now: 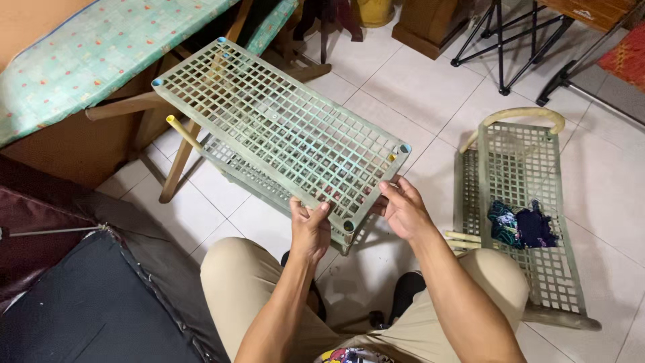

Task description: The person assembles a plastic stool by inserting yellow cylindrical legs into the corners of a green plastic seat. They then place a second plastic seat on top to form a two-tiered structure.

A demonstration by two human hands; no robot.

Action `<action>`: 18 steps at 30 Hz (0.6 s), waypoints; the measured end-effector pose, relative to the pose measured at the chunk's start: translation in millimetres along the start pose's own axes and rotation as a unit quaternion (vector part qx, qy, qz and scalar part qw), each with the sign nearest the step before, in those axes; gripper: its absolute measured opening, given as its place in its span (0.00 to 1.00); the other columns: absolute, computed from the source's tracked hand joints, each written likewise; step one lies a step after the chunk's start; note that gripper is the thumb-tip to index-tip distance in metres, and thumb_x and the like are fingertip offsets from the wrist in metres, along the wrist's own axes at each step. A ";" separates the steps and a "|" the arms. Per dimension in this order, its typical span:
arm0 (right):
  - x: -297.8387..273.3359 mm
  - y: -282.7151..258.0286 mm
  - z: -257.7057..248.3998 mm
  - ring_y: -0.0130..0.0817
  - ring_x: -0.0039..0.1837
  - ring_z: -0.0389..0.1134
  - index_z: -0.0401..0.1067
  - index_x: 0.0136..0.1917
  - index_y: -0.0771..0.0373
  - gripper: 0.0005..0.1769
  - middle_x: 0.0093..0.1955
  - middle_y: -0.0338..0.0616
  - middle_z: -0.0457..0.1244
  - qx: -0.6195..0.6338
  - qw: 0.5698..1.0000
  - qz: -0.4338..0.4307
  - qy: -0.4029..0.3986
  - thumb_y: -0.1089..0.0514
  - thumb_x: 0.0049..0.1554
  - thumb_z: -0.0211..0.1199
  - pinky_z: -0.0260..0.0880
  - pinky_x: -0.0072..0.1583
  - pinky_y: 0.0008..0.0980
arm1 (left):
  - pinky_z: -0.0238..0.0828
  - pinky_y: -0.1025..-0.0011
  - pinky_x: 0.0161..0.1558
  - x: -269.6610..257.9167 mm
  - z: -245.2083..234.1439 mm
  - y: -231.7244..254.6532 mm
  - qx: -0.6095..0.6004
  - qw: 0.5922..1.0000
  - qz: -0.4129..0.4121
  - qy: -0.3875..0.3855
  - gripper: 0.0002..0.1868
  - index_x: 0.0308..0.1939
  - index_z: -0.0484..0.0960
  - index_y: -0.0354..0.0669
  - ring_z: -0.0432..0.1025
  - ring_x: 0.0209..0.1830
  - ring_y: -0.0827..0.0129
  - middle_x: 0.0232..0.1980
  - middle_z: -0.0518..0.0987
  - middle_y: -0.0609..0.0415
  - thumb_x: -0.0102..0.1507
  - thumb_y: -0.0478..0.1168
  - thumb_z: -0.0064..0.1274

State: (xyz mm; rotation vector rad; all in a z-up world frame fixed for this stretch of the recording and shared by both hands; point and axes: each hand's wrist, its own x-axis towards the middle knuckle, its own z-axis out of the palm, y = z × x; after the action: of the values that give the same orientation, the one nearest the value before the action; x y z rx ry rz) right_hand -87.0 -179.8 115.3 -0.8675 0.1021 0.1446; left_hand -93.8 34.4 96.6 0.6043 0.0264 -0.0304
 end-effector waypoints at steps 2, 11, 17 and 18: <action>2.7 0.4 0.6 0.44 0.58 0.72 0.64 0.66 0.62 0.17 0.59 0.50 0.68 0.001 1.000 0.004 0.003 0.60 0.64 0.56 0.75 0.58 0.50 | 0.71 0.58 0.66 0.2 0.5 -1.1 -0.007 1.000 0.002 -0.005 0.30 0.60 0.60 0.47 0.72 0.62 0.58 0.62 0.72 0.48 0.61 0.22 0.54; 2.4 -0.3 -0.4 0.43 0.59 0.72 0.65 0.66 0.62 0.18 0.60 0.49 0.67 -0.005 1.000 0.009 0.006 0.60 0.63 0.58 0.75 0.59 0.51 | 0.69 0.63 0.61 0.5 -11.1 -7.0 0.001 1.000 -0.019 0.011 0.29 0.61 0.60 0.49 0.70 0.60 0.61 0.62 0.72 0.49 0.63 0.22 0.54; 2.4 0.0 -0.1 0.43 0.58 0.72 0.65 0.65 0.60 0.17 0.60 0.49 0.67 -0.004 1.000 0.010 0.009 0.59 0.63 0.58 0.75 0.58 0.51 | 0.72 0.64 0.64 -0.1 -8.6 -6.5 -0.007 0.999 -0.024 0.024 0.30 0.59 0.60 0.51 0.71 0.62 0.61 0.62 0.72 0.50 0.61 0.22 0.53; 2.4 0.1 0.0 0.43 0.58 0.72 0.65 0.65 0.61 0.17 0.60 0.49 0.67 -0.004 1.000 0.009 0.010 0.59 0.63 0.58 0.75 0.58 0.51 | 0.72 0.63 0.64 -0.4 -7.8 -6.7 -0.009 1.000 -0.020 0.022 0.30 0.59 0.60 0.50 0.71 0.62 0.61 0.62 0.72 0.50 0.61 0.22 0.54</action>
State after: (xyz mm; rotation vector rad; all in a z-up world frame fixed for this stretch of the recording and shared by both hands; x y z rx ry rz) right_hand -84.7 -179.5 114.8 -0.8755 0.1277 0.1539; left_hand -94.5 33.4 86.4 0.5862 0.0804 -0.0555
